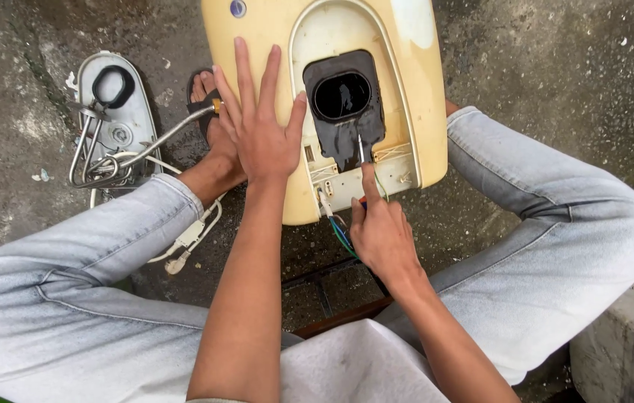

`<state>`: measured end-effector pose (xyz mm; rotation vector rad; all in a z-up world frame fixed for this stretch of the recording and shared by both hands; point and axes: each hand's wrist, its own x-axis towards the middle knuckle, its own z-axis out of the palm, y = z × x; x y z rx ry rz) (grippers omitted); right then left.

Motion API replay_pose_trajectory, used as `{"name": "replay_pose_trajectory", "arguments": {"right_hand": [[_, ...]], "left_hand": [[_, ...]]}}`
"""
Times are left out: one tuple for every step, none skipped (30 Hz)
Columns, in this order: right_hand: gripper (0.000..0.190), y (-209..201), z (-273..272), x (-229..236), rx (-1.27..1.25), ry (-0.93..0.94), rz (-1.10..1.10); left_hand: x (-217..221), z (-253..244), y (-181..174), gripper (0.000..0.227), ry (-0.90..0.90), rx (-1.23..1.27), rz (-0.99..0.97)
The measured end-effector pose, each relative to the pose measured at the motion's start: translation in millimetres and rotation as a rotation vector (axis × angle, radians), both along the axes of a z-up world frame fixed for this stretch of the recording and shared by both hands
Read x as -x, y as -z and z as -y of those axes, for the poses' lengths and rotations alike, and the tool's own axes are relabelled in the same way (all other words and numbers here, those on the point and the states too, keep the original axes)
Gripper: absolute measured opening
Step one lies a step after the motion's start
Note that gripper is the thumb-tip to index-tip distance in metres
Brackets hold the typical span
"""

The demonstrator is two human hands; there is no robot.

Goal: Scraping mineral scale and residue from the inside of a water heater casing using a flathead screwdriver.

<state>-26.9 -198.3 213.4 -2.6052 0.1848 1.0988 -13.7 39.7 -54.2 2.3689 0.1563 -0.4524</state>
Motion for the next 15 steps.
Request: {"name": "replay_pose_trajectory", "arguments": {"right_hand": [[0.062,5.4,-0.9,-6.8,-0.006,-0.004,0.014],[0.063,8.9,1.6,-6.0,0.003,-0.016,0.066],[0.064,13.0,4.5,-4.5,0.012,-0.027,0.118],[0.064,12.2,6.1,1.2,0.014,-0.024,0.107],[0.065,10.9,7.0,6.2,-0.006,-0.034,0.132],[0.066,11.7,5.4,3.6,-0.033,-0.048,0.176],[0.066,11.6,3.0,1.2,-0.038,-0.049,0.185],[0.065,11.0,3.3,0.9,-0.018,-0.034,0.16],[0.065,10.9,4.0,1.3,0.002,-0.02,0.136],[0.065,12.4,4.9,2.6,0.006,-0.018,0.125],[0.065,13.6,5.5,3.7,-0.004,-0.044,0.157],[0.065,16.3,2.8,-0.9,-0.022,-0.072,0.203],[0.065,13.2,2.3,3.1,-0.026,-0.073,0.205],[0.064,11.1,2.4,4.0,-0.001,-0.045,0.164],[0.063,9.5,3.0,5.4,0.023,-0.017,0.123]], "left_hand": [[-9.9,21.2,-41.6,0.119,-0.004,-0.006,0.014],[-17.4,50.5,-87.0,0.087,-0.208,-0.084,0.165],[-29.4,80.8,-136.8,0.066,-0.41,-0.163,0.317],[-2.2,51.2,-81.7,0.066,-0.407,-0.162,0.306],[12.6,24.1,-34.7,0.088,-0.148,-0.1,0.206],[5.8,-5.1,5.4,0.124,0.105,-0.042,0.124],[-5.6,16.3,-38.3,0.124,0.104,-0.048,0.132],[-15.7,45.0,-85.2,0.088,-0.151,-0.108,0.23],[-30.4,80.3,-135.4,0.066,-0.407,-0.168,0.328],[-11.9,51.4,-89.0,0.066,-0.405,-0.166,0.316],[1.4,26.2,-47.3,0.09,-0.275,-0.027,0.095],[-1.7,1.2,-9.0,0.121,-0.144,0.106,-0.11],[-12.9,31.8,-46.0,0.121,-0.145,0.102,-0.108],[-26.4,59.9,-87.4,0.089,-0.284,-0.035,0.104],[-30.6,81.3,-133.3,0.066,-0.419,-0.171,0.318]]}}
